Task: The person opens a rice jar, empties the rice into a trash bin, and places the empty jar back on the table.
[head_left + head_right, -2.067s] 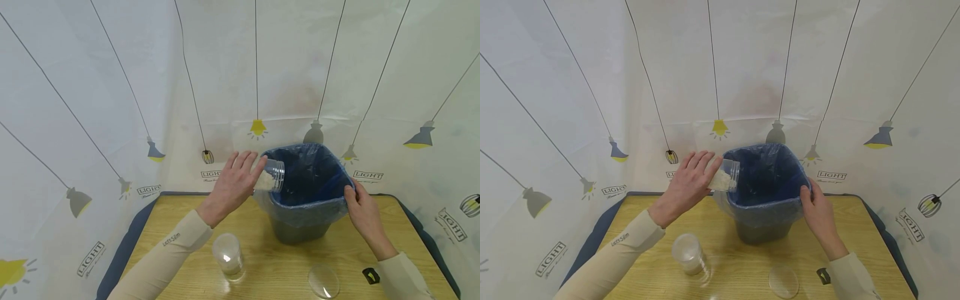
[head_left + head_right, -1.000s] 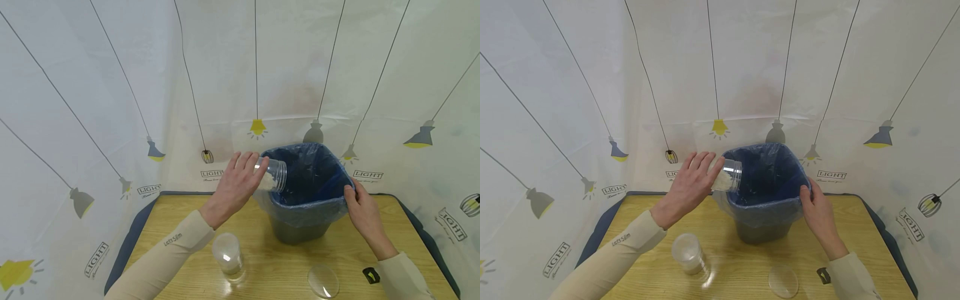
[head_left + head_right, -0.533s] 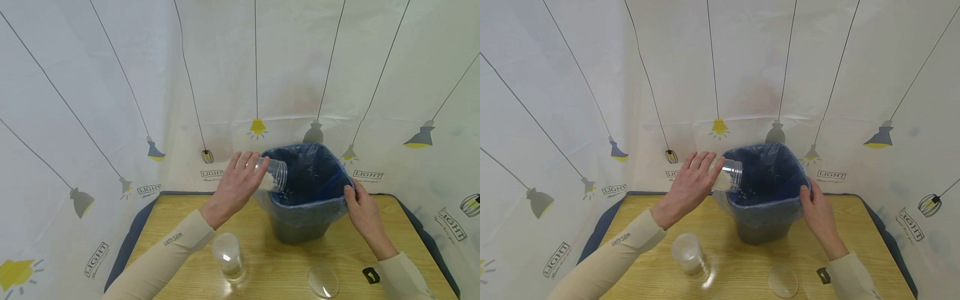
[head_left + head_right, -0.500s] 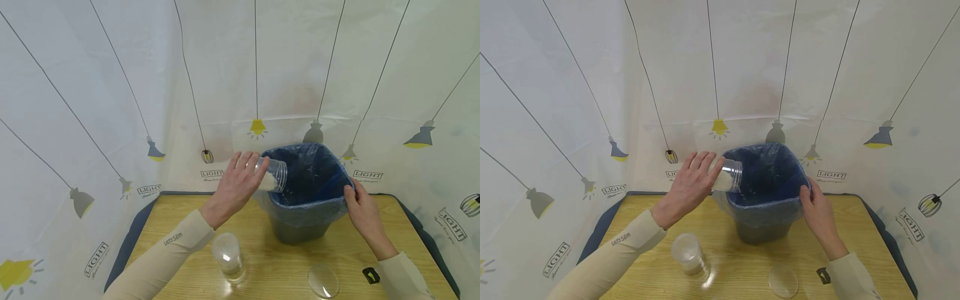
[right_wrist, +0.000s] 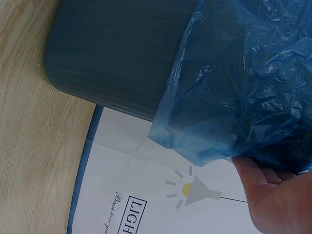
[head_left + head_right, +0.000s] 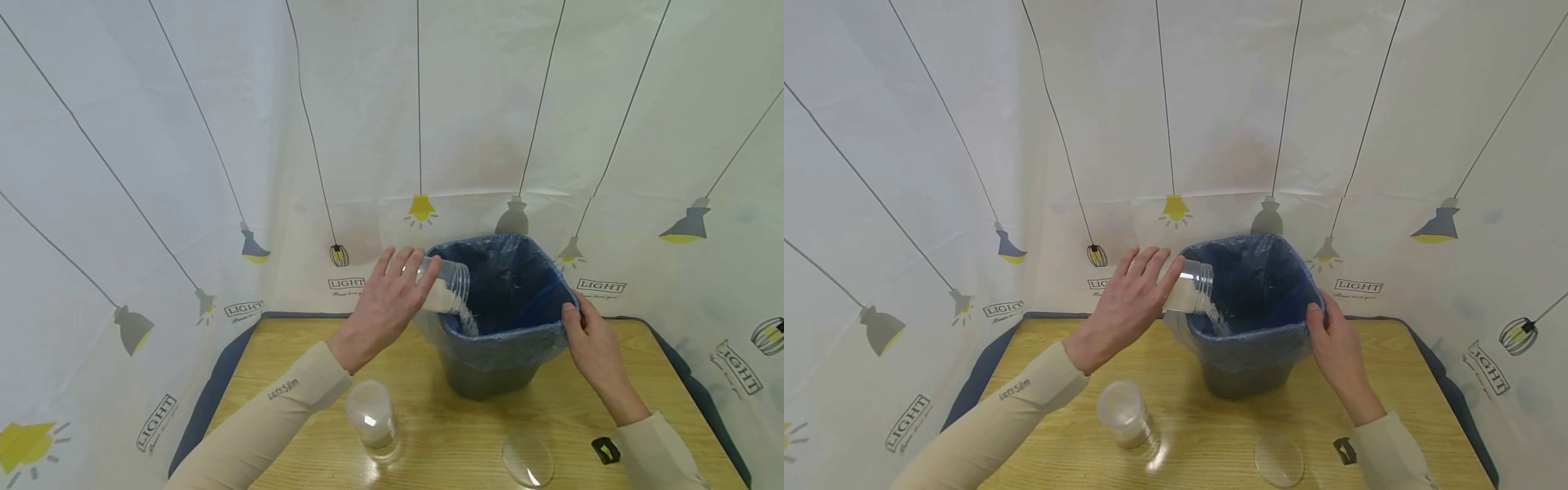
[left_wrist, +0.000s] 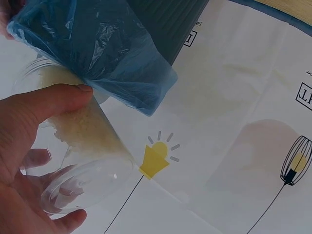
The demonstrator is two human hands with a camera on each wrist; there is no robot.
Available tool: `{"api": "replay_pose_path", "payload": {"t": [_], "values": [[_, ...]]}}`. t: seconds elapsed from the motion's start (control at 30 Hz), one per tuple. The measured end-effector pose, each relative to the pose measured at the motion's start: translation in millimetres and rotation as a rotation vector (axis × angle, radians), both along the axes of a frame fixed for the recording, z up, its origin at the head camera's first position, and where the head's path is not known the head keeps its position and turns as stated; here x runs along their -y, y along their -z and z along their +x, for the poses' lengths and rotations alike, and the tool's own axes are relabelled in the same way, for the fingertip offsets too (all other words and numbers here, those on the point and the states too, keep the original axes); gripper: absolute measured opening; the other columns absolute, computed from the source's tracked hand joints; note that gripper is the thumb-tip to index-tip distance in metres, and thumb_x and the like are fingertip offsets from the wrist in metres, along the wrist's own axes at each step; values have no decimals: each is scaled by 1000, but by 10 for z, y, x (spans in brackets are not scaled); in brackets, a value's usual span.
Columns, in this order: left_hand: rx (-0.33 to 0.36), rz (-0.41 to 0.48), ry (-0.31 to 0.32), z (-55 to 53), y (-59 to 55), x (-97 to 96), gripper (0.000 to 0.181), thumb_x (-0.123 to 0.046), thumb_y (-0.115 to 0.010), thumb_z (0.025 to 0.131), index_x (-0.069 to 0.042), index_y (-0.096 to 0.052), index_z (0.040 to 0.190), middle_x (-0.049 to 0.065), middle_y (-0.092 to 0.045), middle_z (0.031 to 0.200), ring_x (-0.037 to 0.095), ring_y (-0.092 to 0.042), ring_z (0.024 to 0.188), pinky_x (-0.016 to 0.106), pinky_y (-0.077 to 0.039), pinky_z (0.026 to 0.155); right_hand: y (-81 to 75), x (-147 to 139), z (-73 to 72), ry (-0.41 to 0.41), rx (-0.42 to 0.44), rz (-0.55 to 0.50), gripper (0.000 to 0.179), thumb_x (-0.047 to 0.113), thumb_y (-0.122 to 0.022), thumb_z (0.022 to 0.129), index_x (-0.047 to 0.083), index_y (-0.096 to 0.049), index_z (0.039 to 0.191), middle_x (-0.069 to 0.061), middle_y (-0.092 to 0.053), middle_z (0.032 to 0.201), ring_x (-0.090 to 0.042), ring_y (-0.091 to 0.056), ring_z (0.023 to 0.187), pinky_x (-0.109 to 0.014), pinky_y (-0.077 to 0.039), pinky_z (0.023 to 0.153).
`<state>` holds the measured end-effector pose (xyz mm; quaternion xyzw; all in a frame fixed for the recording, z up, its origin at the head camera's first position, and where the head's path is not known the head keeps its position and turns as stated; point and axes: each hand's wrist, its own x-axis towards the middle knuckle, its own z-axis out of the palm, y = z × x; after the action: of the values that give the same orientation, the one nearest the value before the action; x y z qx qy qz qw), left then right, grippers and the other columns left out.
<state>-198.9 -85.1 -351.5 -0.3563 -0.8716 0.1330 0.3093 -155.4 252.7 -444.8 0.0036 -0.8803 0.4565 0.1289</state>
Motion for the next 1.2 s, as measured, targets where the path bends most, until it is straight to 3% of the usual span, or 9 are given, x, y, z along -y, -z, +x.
{"api": "replay_pose_path", "payload": {"t": [0.3, 0.47, 0.77, 1.2], "values": [[6, 72, 7, -26, 58, 37, 62, -12, -68, 92, -6, -48, 150, 19, -56, 135, 35, -53, 125, 50, -42, 111, 15, -4, 6, 0, 5, -2, 62, 37, -31, 113, -4, -31, 159, -39, -53, 139, -54, -54, 120, -67, -44, 91], [-4, 88, 21, -52, 73, 44, 59, -12, -70, 91, -4, -48, 145, 19, -56, 135, 35, -53, 126, 50, -41, 113, 16, -4, 6, 0, 1, 3, 61, 36, -31, 113, -3, -32, 159, -38, -55, 136, -51, -57, 116, -65, -45, 89], [-29, 40, 23, -48, 43, 36, 52, -4, -66, 94, -4, -51, 143, 20, -54, 142, 35, -48, 133, 46, -34, 119, 5, 2, 6, 0, 4, -5, 60, 35, -32, 113, -4, -33, 158, -40, -50, 142, -56, -52, 124, -68, -43, 94], [-57, 7, 39, -49, 72, 5, 56, 2, -66, 89, -5, -51, 142, 19, -54, 142, 36, -47, 135, 47, -31, 120, 0, 1, 28, 3, 9, -8, 62, 38, -31, 113, -3, -32, 159, -38, -55, 135, -51, -57, 116, -63, -46, 89]]}}
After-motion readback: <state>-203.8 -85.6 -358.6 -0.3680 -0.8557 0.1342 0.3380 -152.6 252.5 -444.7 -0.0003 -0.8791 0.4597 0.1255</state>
